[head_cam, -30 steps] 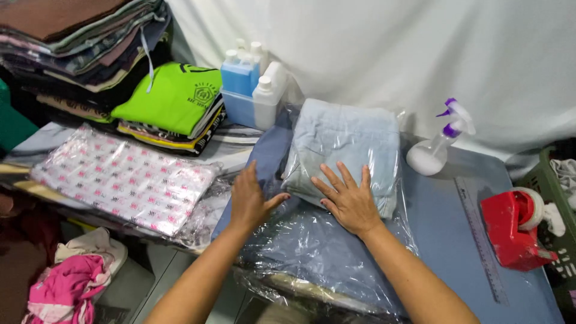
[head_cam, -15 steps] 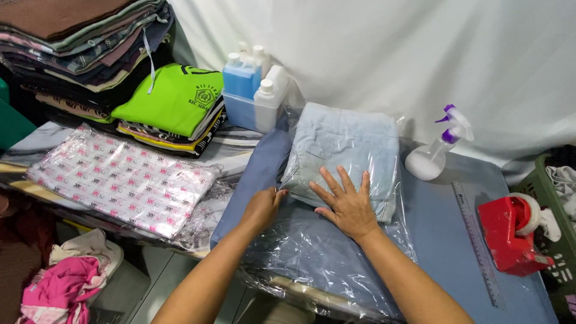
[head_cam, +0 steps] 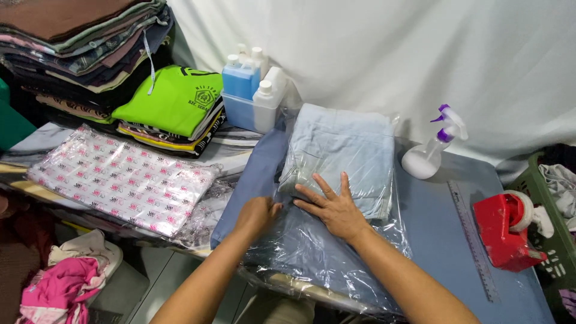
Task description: Packing folded clothes into a clear plastic bag and sealing it with tape.
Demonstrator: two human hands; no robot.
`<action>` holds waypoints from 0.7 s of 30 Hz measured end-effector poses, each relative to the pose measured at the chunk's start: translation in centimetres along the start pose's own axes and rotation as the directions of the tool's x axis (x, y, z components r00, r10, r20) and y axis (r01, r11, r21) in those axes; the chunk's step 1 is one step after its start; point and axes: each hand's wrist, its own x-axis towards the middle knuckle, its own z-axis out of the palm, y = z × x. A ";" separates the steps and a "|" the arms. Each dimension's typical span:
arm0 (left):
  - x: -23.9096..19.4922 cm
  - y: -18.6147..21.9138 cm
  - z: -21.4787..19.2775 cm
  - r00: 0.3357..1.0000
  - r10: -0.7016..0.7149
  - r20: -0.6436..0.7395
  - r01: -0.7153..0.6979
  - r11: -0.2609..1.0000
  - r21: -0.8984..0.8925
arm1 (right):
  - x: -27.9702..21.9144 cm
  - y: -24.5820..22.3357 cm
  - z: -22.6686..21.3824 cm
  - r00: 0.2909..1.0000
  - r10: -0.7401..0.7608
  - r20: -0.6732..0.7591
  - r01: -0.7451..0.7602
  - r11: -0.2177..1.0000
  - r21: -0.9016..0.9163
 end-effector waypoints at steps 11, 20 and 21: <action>-3.2 3.2 -4.5 0.944 0.330 -0.028 -0.310 0.911 0.272 | 0.7 -0.9 -1.1 0.964 0.044 0.263 -0.040 0.999 -0.020; 3.9 1.7 -2.1 0.416 0.846 0.334 -0.868 0.260 0.423 | 0.2 -1.7 -2.7 0.920 0.079 0.385 -0.075 0.997 -0.023; 3.9 1.3 -2.1 0.436 0.814 0.385 -0.862 0.256 0.437 | 0.1 -2.3 -3.5 0.902 0.082 0.424 -0.104 0.994 0.029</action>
